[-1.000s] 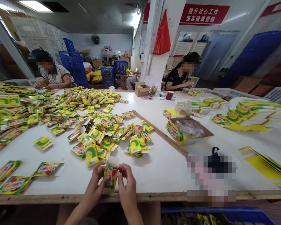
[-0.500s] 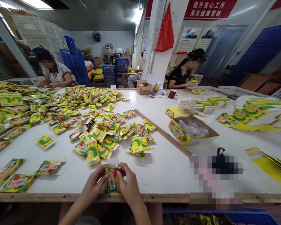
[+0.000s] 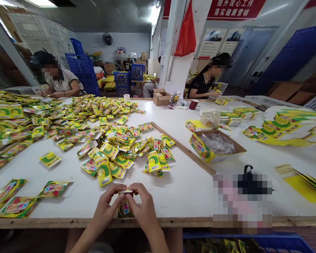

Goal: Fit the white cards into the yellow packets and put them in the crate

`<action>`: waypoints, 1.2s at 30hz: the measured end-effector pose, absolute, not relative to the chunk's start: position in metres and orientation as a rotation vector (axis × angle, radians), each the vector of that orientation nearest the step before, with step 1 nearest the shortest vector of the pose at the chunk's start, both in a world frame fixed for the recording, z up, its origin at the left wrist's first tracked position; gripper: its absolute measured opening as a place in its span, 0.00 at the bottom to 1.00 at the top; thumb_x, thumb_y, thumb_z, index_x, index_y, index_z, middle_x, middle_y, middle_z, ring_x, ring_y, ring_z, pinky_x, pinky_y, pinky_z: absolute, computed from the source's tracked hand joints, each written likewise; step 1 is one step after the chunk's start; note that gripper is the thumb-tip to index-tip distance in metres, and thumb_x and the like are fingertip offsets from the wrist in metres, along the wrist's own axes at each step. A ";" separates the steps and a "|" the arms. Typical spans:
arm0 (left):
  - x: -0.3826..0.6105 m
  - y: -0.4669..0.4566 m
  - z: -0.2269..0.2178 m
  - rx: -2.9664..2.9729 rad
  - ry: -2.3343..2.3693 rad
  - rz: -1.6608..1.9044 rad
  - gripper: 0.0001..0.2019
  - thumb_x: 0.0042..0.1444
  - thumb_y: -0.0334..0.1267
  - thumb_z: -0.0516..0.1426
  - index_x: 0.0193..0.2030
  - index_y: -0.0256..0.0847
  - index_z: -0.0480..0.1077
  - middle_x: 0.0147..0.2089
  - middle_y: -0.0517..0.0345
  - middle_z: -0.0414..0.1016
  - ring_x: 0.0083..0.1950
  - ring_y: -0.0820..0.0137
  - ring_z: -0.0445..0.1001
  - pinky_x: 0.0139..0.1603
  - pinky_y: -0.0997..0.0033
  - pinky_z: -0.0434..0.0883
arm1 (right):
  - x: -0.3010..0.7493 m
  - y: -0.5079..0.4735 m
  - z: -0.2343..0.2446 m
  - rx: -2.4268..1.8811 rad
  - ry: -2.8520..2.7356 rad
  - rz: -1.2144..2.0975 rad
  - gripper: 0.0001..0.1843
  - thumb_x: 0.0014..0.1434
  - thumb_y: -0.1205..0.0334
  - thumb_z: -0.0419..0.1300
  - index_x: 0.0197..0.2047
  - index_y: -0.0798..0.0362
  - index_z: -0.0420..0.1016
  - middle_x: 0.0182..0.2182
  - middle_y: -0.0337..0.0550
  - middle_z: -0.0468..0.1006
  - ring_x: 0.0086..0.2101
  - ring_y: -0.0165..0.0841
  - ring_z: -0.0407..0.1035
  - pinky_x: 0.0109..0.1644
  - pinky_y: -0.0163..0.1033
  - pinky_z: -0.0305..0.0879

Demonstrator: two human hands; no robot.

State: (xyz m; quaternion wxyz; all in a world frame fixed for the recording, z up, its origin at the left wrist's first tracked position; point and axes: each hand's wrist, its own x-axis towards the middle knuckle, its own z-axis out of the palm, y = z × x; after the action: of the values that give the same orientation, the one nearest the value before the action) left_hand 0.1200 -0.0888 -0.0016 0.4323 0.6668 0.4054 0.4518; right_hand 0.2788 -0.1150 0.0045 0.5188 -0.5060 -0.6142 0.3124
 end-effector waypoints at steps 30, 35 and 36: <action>0.110 -0.085 -0.007 1.701 1.250 1.257 0.12 0.59 0.42 0.57 0.48 0.43 0.72 0.50 0.48 0.74 0.53 0.57 0.71 0.50 0.59 0.70 | 0.299 -0.137 0.022 -1.357 -1.378 0.570 0.11 0.64 0.57 0.54 0.34 0.51 0.74 0.32 0.42 0.78 0.35 0.36 0.73 0.40 0.34 0.69; 0.082 -0.048 -0.021 1.714 1.782 1.363 0.28 0.54 0.49 0.59 0.57 0.38 0.60 0.54 0.43 0.65 0.57 0.49 0.64 0.56 0.45 0.64 | 0.403 -0.198 0.061 -1.792 -1.548 0.426 0.13 0.57 0.49 0.60 0.31 0.49 0.76 0.29 0.40 0.80 0.31 0.36 0.75 0.36 0.32 0.70; 0.079 -0.041 -0.024 1.746 1.839 1.317 0.30 0.52 0.50 0.60 0.57 0.36 0.59 0.54 0.41 0.64 0.57 0.47 0.63 0.57 0.42 0.63 | 0.421 -0.208 0.065 -1.851 -1.572 0.390 0.13 0.54 0.47 0.62 0.32 0.49 0.77 0.30 0.41 0.81 0.32 0.38 0.76 0.37 0.32 0.71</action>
State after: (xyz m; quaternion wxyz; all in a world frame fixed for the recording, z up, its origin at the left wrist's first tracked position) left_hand 0.0792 -0.0407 -0.0237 0.1416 0.6049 0.6371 0.4562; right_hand 0.4207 -0.2079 0.0648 0.3344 -0.7094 -0.6023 0.1493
